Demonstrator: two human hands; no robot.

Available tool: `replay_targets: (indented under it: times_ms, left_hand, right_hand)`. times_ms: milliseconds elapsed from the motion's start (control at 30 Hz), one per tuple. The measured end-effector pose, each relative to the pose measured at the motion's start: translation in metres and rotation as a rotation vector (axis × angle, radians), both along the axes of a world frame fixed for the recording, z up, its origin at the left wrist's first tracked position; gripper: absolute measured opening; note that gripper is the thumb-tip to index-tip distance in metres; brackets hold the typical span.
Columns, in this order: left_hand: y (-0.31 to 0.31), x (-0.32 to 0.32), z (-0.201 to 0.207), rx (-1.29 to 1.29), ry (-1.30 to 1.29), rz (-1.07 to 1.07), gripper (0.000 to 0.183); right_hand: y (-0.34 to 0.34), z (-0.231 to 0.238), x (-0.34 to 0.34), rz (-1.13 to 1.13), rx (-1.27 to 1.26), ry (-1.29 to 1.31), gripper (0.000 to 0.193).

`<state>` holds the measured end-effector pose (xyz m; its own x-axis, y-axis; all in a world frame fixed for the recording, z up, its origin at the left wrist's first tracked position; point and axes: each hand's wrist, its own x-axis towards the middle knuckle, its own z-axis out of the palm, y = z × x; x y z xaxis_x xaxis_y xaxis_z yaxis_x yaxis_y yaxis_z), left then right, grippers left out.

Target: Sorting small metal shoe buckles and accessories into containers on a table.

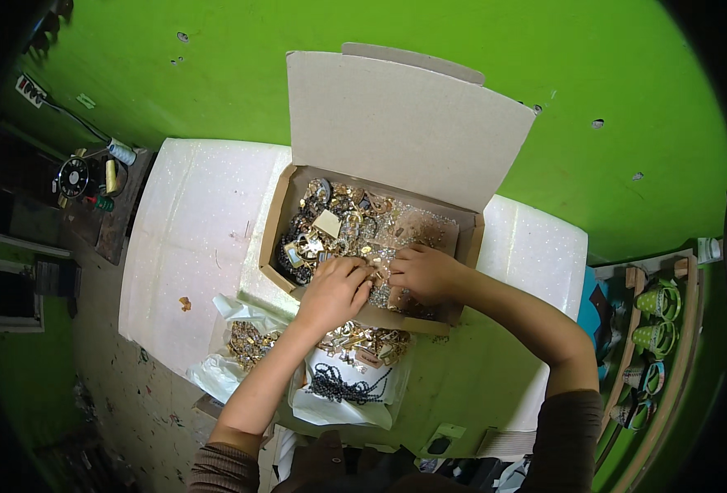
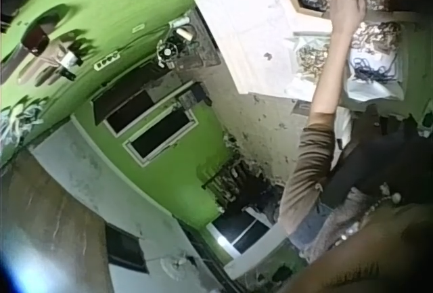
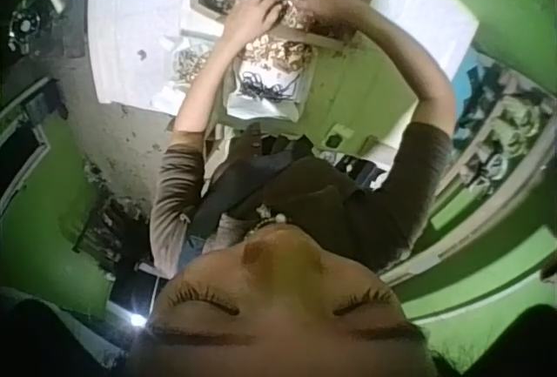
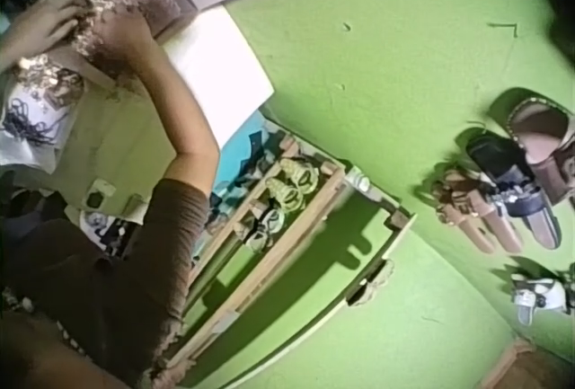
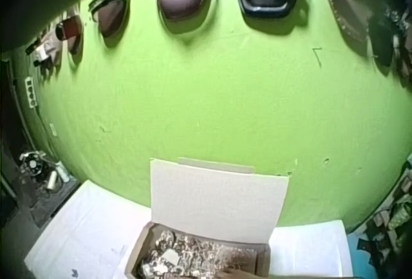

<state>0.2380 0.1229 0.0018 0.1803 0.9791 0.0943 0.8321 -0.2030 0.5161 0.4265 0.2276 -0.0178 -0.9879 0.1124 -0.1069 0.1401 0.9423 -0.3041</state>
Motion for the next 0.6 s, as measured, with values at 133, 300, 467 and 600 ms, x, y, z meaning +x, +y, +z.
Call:
replay_targets:
  times_ms: [133,300,467,600]
  left_hand:
    - [0.008,-0.001,-0.006,-0.054,0.033,-0.089,0.020]
    - [0.039,-0.006,-0.017,-0.043,0.145,-0.645,0.019]
    - [0.058,-0.007,-0.033,0.194,0.444,-0.975,0.019]
    - [0.064,-0.007,-0.051,0.287,0.219,-1.089,0.023]
  right_hand:
    - [0.004,0.003,0.006,0.000,0.003,0.044,0.022]
    - [-0.001,0.020,0.011,-0.043,-0.005,0.035,0.016]
    - [-0.008,0.024,0.016,-0.082,0.018,0.026,0.019]
    - [-0.015,0.022,0.019,-0.134,0.052,0.074,0.025]
